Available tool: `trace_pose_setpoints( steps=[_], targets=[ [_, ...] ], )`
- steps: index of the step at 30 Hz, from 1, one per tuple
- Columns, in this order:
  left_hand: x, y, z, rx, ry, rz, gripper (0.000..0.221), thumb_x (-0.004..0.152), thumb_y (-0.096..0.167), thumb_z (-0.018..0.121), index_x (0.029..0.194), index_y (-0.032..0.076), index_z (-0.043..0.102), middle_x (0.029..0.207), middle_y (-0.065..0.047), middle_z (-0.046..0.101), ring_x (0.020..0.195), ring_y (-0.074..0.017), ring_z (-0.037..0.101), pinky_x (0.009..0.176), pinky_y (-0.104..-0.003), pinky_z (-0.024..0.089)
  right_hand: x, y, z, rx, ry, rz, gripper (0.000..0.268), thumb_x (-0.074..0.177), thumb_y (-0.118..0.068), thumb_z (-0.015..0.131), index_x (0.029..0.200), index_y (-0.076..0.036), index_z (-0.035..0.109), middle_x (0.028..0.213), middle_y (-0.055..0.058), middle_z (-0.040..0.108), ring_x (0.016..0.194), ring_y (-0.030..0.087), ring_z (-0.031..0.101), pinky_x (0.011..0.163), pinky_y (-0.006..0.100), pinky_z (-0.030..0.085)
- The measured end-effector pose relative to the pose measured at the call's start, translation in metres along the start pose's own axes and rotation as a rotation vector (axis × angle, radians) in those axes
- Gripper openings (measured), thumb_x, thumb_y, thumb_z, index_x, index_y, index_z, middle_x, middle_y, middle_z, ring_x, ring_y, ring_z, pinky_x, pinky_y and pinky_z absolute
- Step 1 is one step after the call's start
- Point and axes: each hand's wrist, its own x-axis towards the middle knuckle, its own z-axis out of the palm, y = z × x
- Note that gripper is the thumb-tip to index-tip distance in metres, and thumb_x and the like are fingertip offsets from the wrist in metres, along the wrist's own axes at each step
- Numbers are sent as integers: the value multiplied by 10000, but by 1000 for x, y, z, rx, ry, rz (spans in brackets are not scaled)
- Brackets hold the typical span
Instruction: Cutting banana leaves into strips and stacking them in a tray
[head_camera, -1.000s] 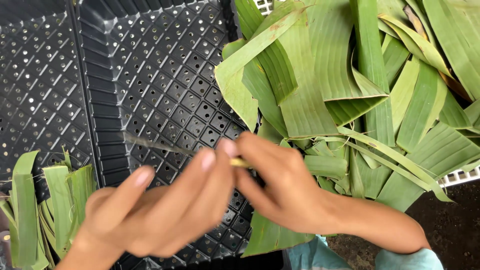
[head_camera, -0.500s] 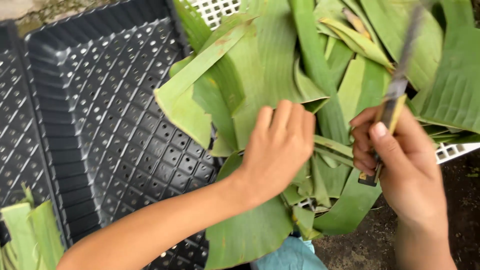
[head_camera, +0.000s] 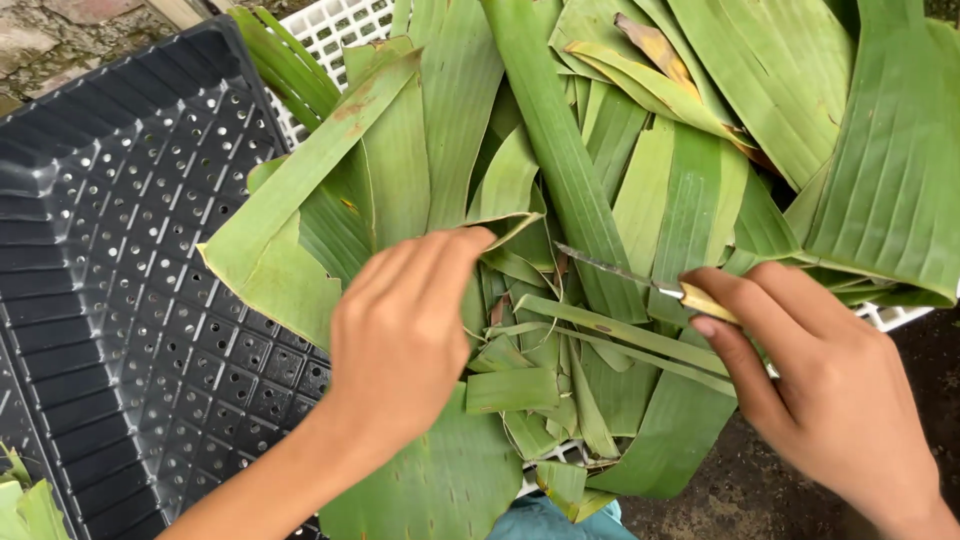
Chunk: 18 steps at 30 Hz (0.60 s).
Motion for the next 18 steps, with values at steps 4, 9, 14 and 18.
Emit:
trace_pose_setpoints(
  steps=[4, 9, 14, 18],
  targets=[
    [7, -5, -23, -79, -16, -30, 543, 733, -269, 398, 1178, -20, 584, 981, -132, 618, 861, -319, 598, 759, -423, 508, 11, 12, 14, -228, 17, -21, 265, 1063, -234, 575, 1289, -115, 645, 878, 38, 531, 767, 218, 561, 489, 363, 454],
    [8, -4, -23, -120, -140, -65, 649, 668, -259, 431, 1240, 14, 572, 985, -90, 601, 894, -277, 593, 720, -427, 541, 27, 19, 16, -647, 205, -191, 190, 1157, -374, 652, 1243, -220, 720, 931, -1, 551, 766, 215, 494, 664, 327, 369],
    [8, -2, -16, -111, -68, -31, 542, 728, -243, 433, 1212, -31, 552, 1043, -144, 646, 897, -299, 617, 774, -428, 560, 41, 16, 36, -524, 271, -218, 313, 1080, -380, 700, 1315, -174, 729, 1014, 25, 606, 817, 211, 489, 716, 329, 330],
    [7, 7, -21, 27, 147, 28, 249, 968, -140, 434, 1126, -33, 594, 988, -111, 675, 747, -245, 572, 703, -368, 488, 52, 9, 44, -308, 276, -170, 325, 1080, -397, 637, 1279, -146, 693, 1042, 62, 560, 845, 273, 464, 742, 382, 286]
  ],
)
